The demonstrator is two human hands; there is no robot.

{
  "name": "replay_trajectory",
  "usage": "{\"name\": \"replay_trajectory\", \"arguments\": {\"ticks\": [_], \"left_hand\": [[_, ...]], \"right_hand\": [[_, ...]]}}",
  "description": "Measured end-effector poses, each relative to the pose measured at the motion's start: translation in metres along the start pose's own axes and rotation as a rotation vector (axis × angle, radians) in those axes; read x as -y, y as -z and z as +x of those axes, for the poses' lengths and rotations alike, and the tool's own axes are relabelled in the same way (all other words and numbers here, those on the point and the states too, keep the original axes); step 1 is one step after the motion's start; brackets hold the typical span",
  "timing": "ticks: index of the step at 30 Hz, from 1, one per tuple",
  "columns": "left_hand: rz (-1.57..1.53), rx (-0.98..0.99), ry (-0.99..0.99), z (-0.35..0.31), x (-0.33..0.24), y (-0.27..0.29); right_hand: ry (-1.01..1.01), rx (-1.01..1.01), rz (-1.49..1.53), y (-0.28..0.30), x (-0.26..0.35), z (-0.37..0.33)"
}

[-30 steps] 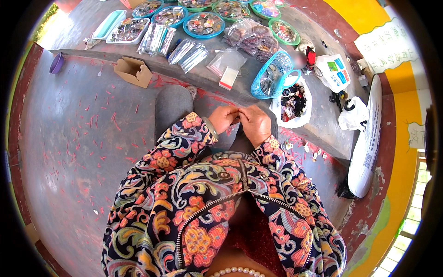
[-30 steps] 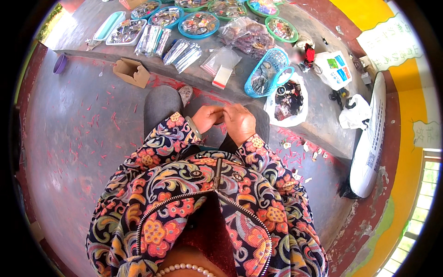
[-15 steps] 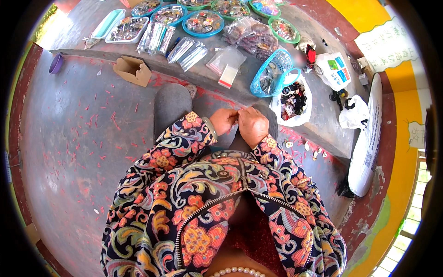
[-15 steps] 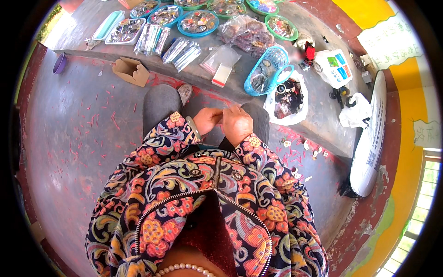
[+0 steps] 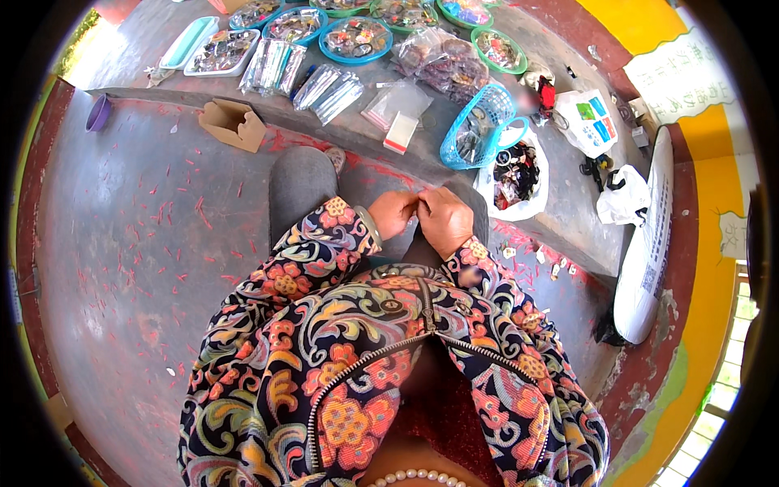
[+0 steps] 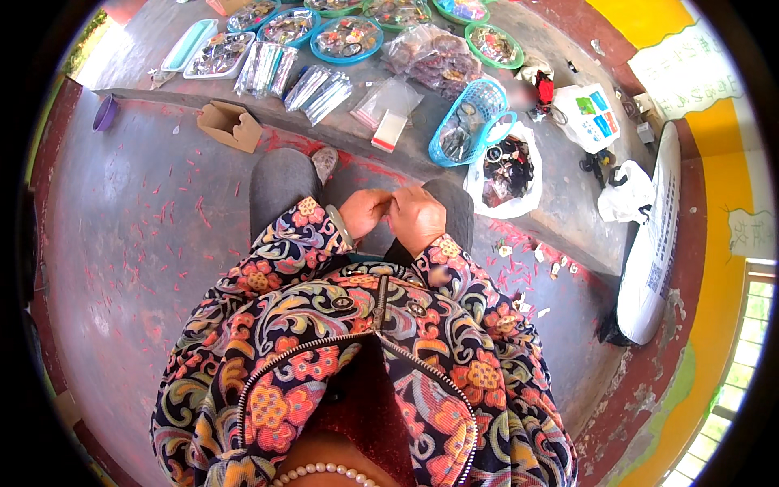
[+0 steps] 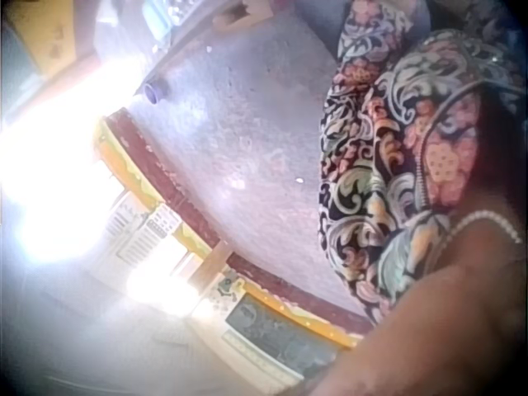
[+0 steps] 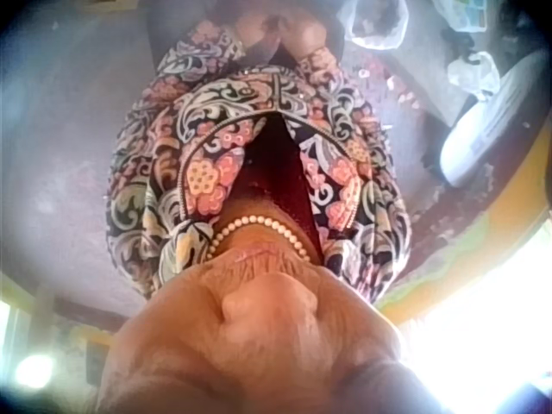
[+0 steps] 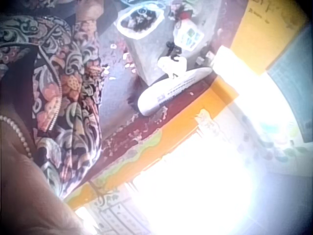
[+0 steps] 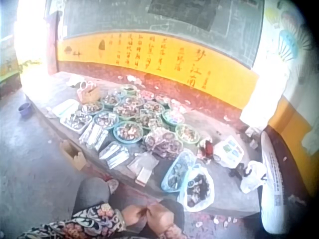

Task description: The person sits on the floor and assembles keychains by hand. They pick up small metal rings and plastic charms, link them together, and place the finished items into a blue basket. The person also handles small plastic bags and a box of components during the process.

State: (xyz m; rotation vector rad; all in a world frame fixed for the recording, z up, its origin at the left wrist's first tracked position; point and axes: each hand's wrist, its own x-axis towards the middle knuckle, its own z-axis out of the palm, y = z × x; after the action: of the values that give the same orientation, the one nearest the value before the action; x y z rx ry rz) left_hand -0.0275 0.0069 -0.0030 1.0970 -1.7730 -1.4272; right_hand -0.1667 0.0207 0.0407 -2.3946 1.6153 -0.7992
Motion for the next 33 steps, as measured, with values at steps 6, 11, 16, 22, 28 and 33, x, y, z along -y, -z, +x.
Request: {"name": "replay_trajectory", "arguments": {"ticks": [6, 11, 16, 22, 28, 33], "left_hand": [[0.048, -0.036, -0.166, 0.002, 0.013, -0.003], [-0.235, -0.062, -0.017, 0.002, 0.014, -0.004], [-0.162, -0.182, -0.159, 0.007, 0.021, -0.005], [0.011, -0.156, -0.165, 0.002, 0.005, -0.001], [0.273, -0.168, -0.282, 0.001, 0.012, -0.003], [0.277, -0.114, -0.281, 0.001, 0.011, -0.002]], "right_hand": [[-0.146, -0.049, 0.154, -0.007, -0.004, -0.001], [-0.346, -0.010, 0.404, -0.007, -0.010, -0.002], [-0.439, 0.044, 0.531, -0.010, -0.013, -0.002], [-0.314, 0.081, 0.304, -0.002, -0.005, 0.001], [-0.175, 0.091, 0.057, -0.002, 0.000, 0.001], [-0.145, 0.064, -0.029, -0.006, 0.000, 0.001]]}}
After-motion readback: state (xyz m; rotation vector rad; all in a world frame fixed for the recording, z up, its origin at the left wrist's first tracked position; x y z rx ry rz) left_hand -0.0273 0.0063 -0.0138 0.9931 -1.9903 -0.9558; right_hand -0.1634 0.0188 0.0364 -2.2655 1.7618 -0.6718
